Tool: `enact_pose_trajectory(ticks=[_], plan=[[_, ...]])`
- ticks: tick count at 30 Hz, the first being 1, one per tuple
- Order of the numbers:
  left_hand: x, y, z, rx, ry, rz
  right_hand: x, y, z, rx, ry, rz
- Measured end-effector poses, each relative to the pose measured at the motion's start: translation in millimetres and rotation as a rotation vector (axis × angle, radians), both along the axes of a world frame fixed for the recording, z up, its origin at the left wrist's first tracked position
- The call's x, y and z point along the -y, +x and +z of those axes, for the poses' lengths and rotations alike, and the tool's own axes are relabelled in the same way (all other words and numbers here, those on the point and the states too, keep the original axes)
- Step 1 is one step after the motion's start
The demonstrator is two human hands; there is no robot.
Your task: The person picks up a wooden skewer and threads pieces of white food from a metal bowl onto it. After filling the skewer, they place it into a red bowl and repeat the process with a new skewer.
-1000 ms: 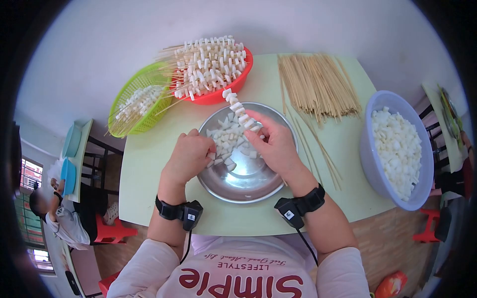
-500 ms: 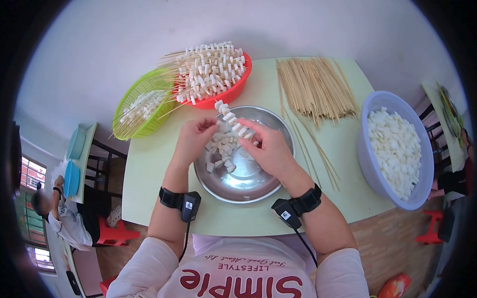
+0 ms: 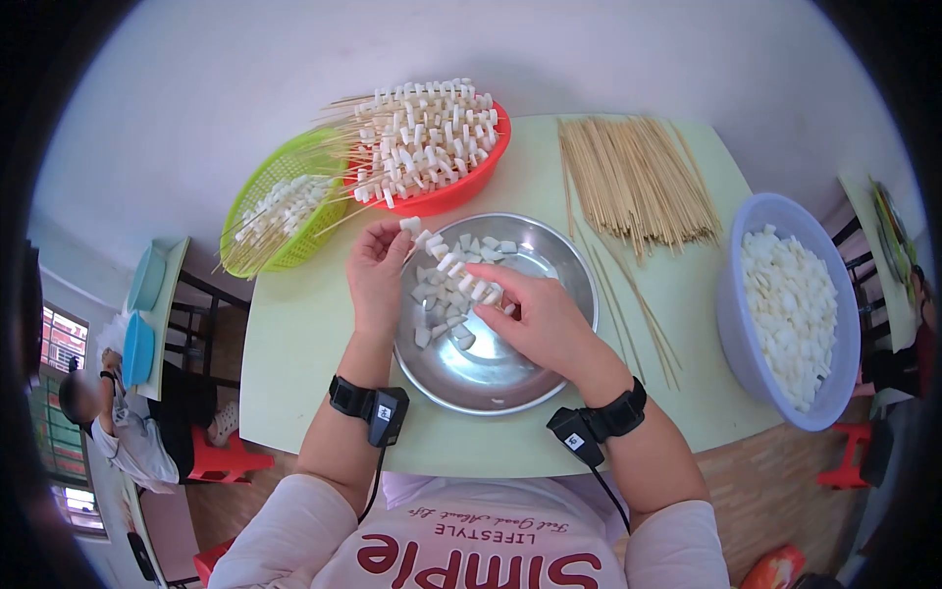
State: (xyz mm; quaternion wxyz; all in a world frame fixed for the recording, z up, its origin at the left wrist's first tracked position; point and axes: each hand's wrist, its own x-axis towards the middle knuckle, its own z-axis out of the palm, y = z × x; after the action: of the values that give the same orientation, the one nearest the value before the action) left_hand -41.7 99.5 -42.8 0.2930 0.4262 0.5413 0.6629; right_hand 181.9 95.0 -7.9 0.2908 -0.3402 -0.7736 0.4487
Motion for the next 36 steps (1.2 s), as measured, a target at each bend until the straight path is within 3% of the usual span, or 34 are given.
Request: enact_pose_trajectory(ticks=[36], plan=[[1.2,5.0,-0.1,-0.053,0.011,0.062,0.5,0.1,-0.4,-0.010,0.015,-0.008]])
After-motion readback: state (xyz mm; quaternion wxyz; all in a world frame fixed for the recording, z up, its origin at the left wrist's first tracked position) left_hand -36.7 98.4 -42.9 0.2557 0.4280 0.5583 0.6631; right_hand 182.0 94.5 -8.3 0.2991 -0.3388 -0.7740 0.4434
